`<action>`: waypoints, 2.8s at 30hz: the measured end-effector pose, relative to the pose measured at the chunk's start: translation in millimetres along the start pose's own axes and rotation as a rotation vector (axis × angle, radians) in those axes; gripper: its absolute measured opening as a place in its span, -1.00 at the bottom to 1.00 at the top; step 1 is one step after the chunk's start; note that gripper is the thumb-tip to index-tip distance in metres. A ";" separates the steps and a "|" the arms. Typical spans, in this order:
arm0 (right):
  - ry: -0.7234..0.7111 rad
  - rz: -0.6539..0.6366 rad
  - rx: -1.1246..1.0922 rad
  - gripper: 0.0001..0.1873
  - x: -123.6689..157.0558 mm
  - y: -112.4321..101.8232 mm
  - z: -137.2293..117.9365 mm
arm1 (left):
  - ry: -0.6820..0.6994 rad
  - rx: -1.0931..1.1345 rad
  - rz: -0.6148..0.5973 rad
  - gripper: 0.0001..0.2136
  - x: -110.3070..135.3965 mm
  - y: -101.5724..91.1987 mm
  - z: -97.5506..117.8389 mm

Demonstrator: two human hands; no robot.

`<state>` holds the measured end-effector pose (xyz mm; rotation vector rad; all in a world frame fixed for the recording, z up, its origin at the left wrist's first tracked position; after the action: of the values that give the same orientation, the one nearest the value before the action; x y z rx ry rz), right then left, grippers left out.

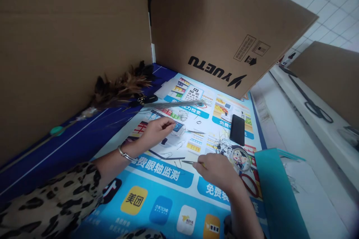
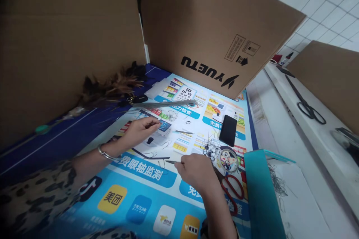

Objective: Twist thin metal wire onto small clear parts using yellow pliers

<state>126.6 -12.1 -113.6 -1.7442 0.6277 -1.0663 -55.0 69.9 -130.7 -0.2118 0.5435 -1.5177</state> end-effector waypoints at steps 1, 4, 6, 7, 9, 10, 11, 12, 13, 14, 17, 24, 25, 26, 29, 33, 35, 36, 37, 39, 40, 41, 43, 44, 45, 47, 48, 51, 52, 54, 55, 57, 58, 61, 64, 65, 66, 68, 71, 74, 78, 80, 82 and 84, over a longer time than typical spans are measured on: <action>0.003 -0.003 0.024 -0.51 -0.1 1.0 -0.6 | 0.002 0.000 -0.003 -0.84 0.1 0.1 0.0; 0.008 0.005 0.082 -0.51 0.1 2.1 -4.4 | 0.006 0.010 -0.008 -0.86 0.5 0.3 0.2; 0.007 0.018 0.104 -0.53 0.4 1.3 -8.5 | 0.011 0.015 -0.011 -0.86 1.0 0.6 1.6; 0.007 0.019 0.108 -0.53 0.4 1.1 -10.5 | 0.012 0.020 -0.012 -0.85 1.3 0.6 2.3; 0.012 0.009 0.108 -0.54 0.0 1.7 -13.1 | 0.012 0.031 -0.015 -0.85 1.7 0.6 3.8; 0.014 -0.001 0.104 -0.53 -0.5 2.5 -14.1 | 0.010 0.033 -0.020 -0.85 1.9 0.8 4.2; 0.012 -0.012 0.100 -0.53 -1.2 3.3 -15.0 | 0.008 0.032 -0.027 -0.85 2.0 1.2 4.4; 0.009 -0.020 0.096 -0.52 -2.1 3.9 -15.7 | 0.006 0.029 -0.033 -0.85 2.0 1.5 4.4; 0.005 -0.026 0.094 -0.52 -3.2 4.3 -16.2 | 0.005 0.025 -0.040 -0.85 1.9 2.0 4.2; 0.002 -0.027 0.092 -0.52 -4.4 4.3 -16.3 | 0.004 0.022 -0.044 -0.85 1.8 2.3 3.7; 0.017 -0.006 0.098 -0.55 -8.3 2.0 -13.1 | 0.005 0.025 -0.046 -0.84 1.4 2.9 1.5; 0.032 0.030 -0.012 -0.54 -10.7 -2.9 0.7 | -0.007 0.034 -0.058 -0.85 2.0 5.0 -2.2; 0.045 0.025 -0.026 -0.52 -10.4 -3.0 4.0 | -0.009 0.038 -0.061 -0.85 2.1 5.0 -1.9; 0.059 0.015 -0.040 -0.50 -10.0 -2.8 7.1 | -0.012 0.041 -0.063 -0.85 2.1 4.9 -1.4; 0.076 0.000 -0.060 -0.46 -9.3 -4.8 11.3 | -0.008 0.041 -0.054 -0.85 1.8 3.5 0.4; 0.113 0.014 -0.023 -0.49 -9.5 -9.5 14.9 | 0.002 0.029 -0.055 -0.83 1.0 3.9 0.5; 0.137 0.016 -0.003 -0.48 -10.0 -9.2 17.2 | 0.008 0.031 -0.050 -0.82 0.7 3.7 0.0; 0.144 0.016 0.006 -0.48 -10.3 -8.8 17.9 | 0.014 0.033 -0.048 -0.81 0.7 3.5 0.1; 0.151 0.014 0.015 -0.47 -10.4 -8.2 18.6 | 0.021 0.035 -0.046 -0.81 0.6 3.4 0.3; 0.159 0.007 0.026 -0.47 -10.3 -7.0 19.3 | 0.027 0.035 -0.044 -0.82 0.5 3.3 0.2; 0.157 0.006 0.024 -0.47 -10.1 -6.9 18.8 | 0.024 0.033 -0.045 -0.82 0.5 3.3 -0.2; 0.150 0.004 0.018 -0.47 -10.1 -6.7 17.8 | 0.020 0.031 -0.046 -0.83 0.4 3.4 -0.7; 0.137 -0.004 0.012 -0.46 -10.1 -6.1 15.4 | 0.014 0.027 -0.047 -0.84 0.5 3.0 -0.7; 0.134 -0.007 0.018 -0.47 -10.3 -5.9 14.4 | 0.015 0.026 -0.049 -0.84 0.6 2.9 0.0; 0.133 -0.010 0.029 -0.47 -10.4 -5.7 13.5 | 0.016 0.024 -0.049 -0.84 0.7 2.5 0.9; 0.129 -0.008 0.055 -0.49 -10.8 -6.0 11.0 | 0.023 0.019 -0.054 -0.84 1.0 2.4 3.4; 0.118 -0.004 0.061 -0.50 -10.9 -6.3 8.6 | 0.024 0.017 -0.055 -0.84 1.1 2.2 4.3; 0.065 -0.008 0.053 -0.50 -9.9 -6.2 -1.4 | 0.020 0.010 -0.051 -0.84 1.1 1.2 5.5; 0.053 -0.011 0.052 -0.50 -9.1 -6.4 -4.6 | 0.020 0.008 -0.051 -0.84 1.1 1.1 5.8; 0.045 -0.012 0.060 -0.50 -6.9 -8.2 -9.9 | 0.030 0.007 -0.051 -0.83 1.1 1.1 6.8; 0.042 -0.004 0.065 -0.51 -5.8 -10.1 -12.7 | 0.037 0.007 -0.051 -0.83 1.2 1.1 7.4; 0.014 -0.001 0.055 -0.51 -4.1 -12.5 -20.6 | 0.048 0.008 -0.053 -0.83 1.2 1.4 8.2; -0.009 -0.008 0.044 -0.49 -3.5 -12.6 -25.1 | 0.050 0.009 -0.054 -0.83 1.1 1.7 8.4; -0.030 -0.030 0.034 -0.48 -2.6 -11.1 -29.9 | 0.048 0.011 -0.050 -0.82 0.9 1.9 7.9; 0.022 -0.037 0.049 -0.49 -2.5 -9.9 -19.0 | 0.035 0.026 -0.049 -0.81 1.2 2.2 6.3; 0.036 -0.029 0.050 -0.49 -2.5 -10.7 -14.2 | 0.030 0.035 -0.053 -0.81 1.6 2.5 5.6; 0.042 -0.030 0.045 -0.48 -2.5 -10.8 -9.8 | 0.024 0.043 -0.059 -0.81 1.9 3.2 4.9; 0.044 -0.029 0.012 -0.48 -2.5 -11.3 -1.8 | 0.010 0.058 -0.071 -0.81 2.6 4.2 3.4; 0.038 -0.087 -0.167 -0.48 -3.2 -3.3 7.6 | -0.005 0.079 -0.080 -0.82 3.1 5.0 2.1; 0.055 -0.200 -0.429 -0.50 -3.9 16.6 15.2 | -0.004 0.096 -0.084 -0.81 2.8 5.4 2.4; 0.146 -0.252 -0.608 -0.53 -4.8 36.9 31.2 | -0.021 0.103 -0.073 -0.82 2.1 4.9 0.4; 0.157 -0.258 -0.654 -0.53 -5.2 41.3 35.4 | -0.029 0.109 -0.072 -0.82 2.0 5.4 -0.8; 0.158 -0.256 -0.689 -0.52 -5.4 42.4 37.8 | -0.035 0.114 -0.070 -0.83 1.9 5.7 -1.7; 0.157 -0.258 -0.723 -0.52 -5.3 42.5 39.4 | -0.039 0.118 -0.065 -0.84 1.8 5.7 -2.4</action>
<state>160.6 -6.9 -160.5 -2.4268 0.9912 -1.2534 -51.2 69.0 -135.7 -0.1688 0.4184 -1.6004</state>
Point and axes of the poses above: each hand's wrist, its own x-axis away from the middle knuckle, its own y-axis out of the palm, z = x × y, the point moved 10 cm from there along -x, towards the middle knuckle, and after that the axes turned 3 degrees about -y, right-handed, at the moved point
